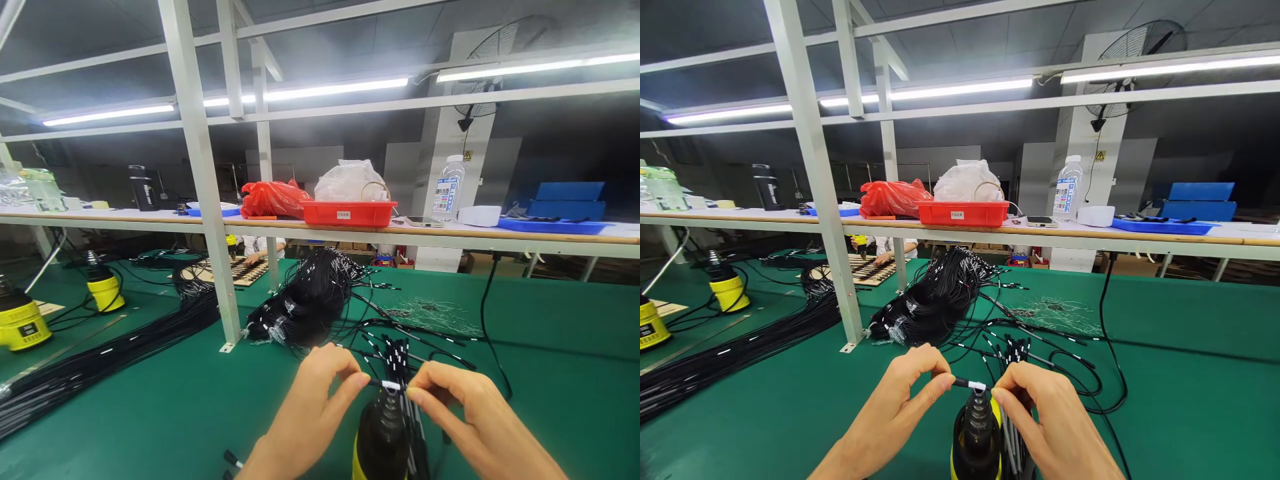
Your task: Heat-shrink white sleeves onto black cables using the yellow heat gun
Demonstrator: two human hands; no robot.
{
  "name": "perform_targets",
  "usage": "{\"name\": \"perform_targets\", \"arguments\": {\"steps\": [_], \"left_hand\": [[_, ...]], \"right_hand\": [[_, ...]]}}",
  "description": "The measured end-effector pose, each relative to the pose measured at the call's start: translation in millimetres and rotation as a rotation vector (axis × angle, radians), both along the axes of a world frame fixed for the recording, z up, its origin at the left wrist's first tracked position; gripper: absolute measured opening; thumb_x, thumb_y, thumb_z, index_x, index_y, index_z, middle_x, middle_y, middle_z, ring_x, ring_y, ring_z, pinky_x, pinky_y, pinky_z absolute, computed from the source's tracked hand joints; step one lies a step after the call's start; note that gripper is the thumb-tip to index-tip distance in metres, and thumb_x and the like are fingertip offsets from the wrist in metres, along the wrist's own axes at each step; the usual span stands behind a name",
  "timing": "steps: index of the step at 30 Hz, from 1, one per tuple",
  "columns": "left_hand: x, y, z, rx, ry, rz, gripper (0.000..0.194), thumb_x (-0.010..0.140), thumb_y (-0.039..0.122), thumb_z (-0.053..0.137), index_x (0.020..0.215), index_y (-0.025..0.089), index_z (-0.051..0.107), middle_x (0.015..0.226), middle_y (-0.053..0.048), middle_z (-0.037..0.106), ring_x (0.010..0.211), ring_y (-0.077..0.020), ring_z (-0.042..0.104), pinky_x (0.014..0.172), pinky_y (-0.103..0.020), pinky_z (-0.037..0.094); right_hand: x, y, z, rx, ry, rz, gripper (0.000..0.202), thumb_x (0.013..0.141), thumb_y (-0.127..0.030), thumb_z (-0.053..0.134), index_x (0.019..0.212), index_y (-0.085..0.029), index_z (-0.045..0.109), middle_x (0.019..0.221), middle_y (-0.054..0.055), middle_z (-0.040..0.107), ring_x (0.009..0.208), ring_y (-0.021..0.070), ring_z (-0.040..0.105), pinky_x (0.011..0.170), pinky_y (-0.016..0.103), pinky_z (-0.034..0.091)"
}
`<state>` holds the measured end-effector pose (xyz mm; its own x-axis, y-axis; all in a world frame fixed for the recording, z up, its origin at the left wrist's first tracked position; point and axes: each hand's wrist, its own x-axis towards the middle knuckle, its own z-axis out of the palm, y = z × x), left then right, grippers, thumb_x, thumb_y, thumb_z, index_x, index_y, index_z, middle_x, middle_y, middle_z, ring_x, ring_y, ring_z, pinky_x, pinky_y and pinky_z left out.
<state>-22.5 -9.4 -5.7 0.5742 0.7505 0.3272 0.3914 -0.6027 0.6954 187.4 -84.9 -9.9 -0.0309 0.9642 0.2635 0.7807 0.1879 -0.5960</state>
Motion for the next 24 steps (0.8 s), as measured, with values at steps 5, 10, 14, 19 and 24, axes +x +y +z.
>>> {"name": "perform_targets", "arguments": {"steps": [5, 10, 14, 19, 24], "left_hand": [[-1.2, -0.1, 4.0, -0.085, -0.065, -0.019, 0.009, 0.095, 0.028, 0.054, 0.090, 0.021, 0.058, 0.095, 0.001, 0.062, 0.093, -0.0172, 0.055, 0.084, -0.027, 0.038], [-2.7, 0.6, 3.6, -0.114, 0.043, -0.021, 0.038, 0.102, 0.041, 0.040, 0.078, 0.020, 0.061, 0.078, 0.001, 0.062, 0.081, -0.0169, 0.054, 0.074, -0.026, 0.037], [-0.8, 1.0, 0.9, -0.084, 0.069, -0.026, 0.045, 0.103, 0.042, 0.037, 0.071, 0.019, 0.060, 0.070, 0.002, 0.059, 0.075, -0.0158, 0.052, 0.070, -0.026, 0.035], [0.9, -0.6, 0.4, -0.096, 0.007, -0.010, 0.030, 0.099, 0.037, 0.048, 0.079, 0.020, 0.061, 0.082, 0.002, 0.062, 0.081, -0.0159, 0.052, 0.075, -0.027, 0.036], [1.3, -1.1, 2.4, -0.084, -0.061, -0.019, 0.013, 0.096, 0.028, 0.053, 0.088, 0.021, 0.060, 0.090, 0.002, 0.062, 0.090, -0.0177, 0.053, 0.083, -0.028, 0.037]], "right_hand": [[-2.9, -0.4, 4.5, 0.034, 0.079, 0.002, 0.029, 0.095, -0.034, 0.046, 0.070, -0.023, 0.056, 0.071, -0.001, 0.065, 0.064, 0.0168, 0.057, 0.058, 0.025, 0.044], [-3.2, -1.9, 6.7, 0.041, 0.091, 0.009, 0.030, 0.095, -0.035, 0.047, 0.070, -0.023, 0.058, 0.069, -0.001, 0.066, 0.063, 0.0168, 0.058, 0.057, 0.024, 0.045], [0.8, -0.6, 4.6, 0.003, 0.035, 0.042, 0.032, 0.098, -0.037, 0.045, 0.075, -0.024, 0.062, 0.072, -0.001, 0.066, 0.065, 0.0164, 0.059, 0.059, 0.025, 0.044], [5.5, -0.5, 1.4, 0.002, -0.015, 0.044, 0.034, 0.100, -0.037, 0.042, 0.077, -0.025, 0.064, 0.077, -0.001, 0.067, 0.069, 0.0170, 0.061, 0.062, 0.026, 0.044], [3.7, -1.1, 2.0, 0.044, 0.046, 0.003, 0.030, 0.097, -0.034, 0.047, 0.073, -0.024, 0.062, 0.073, -0.002, 0.065, 0.066, 0.0165, 0.059, 0.060, 0.025, 0.044]]}}
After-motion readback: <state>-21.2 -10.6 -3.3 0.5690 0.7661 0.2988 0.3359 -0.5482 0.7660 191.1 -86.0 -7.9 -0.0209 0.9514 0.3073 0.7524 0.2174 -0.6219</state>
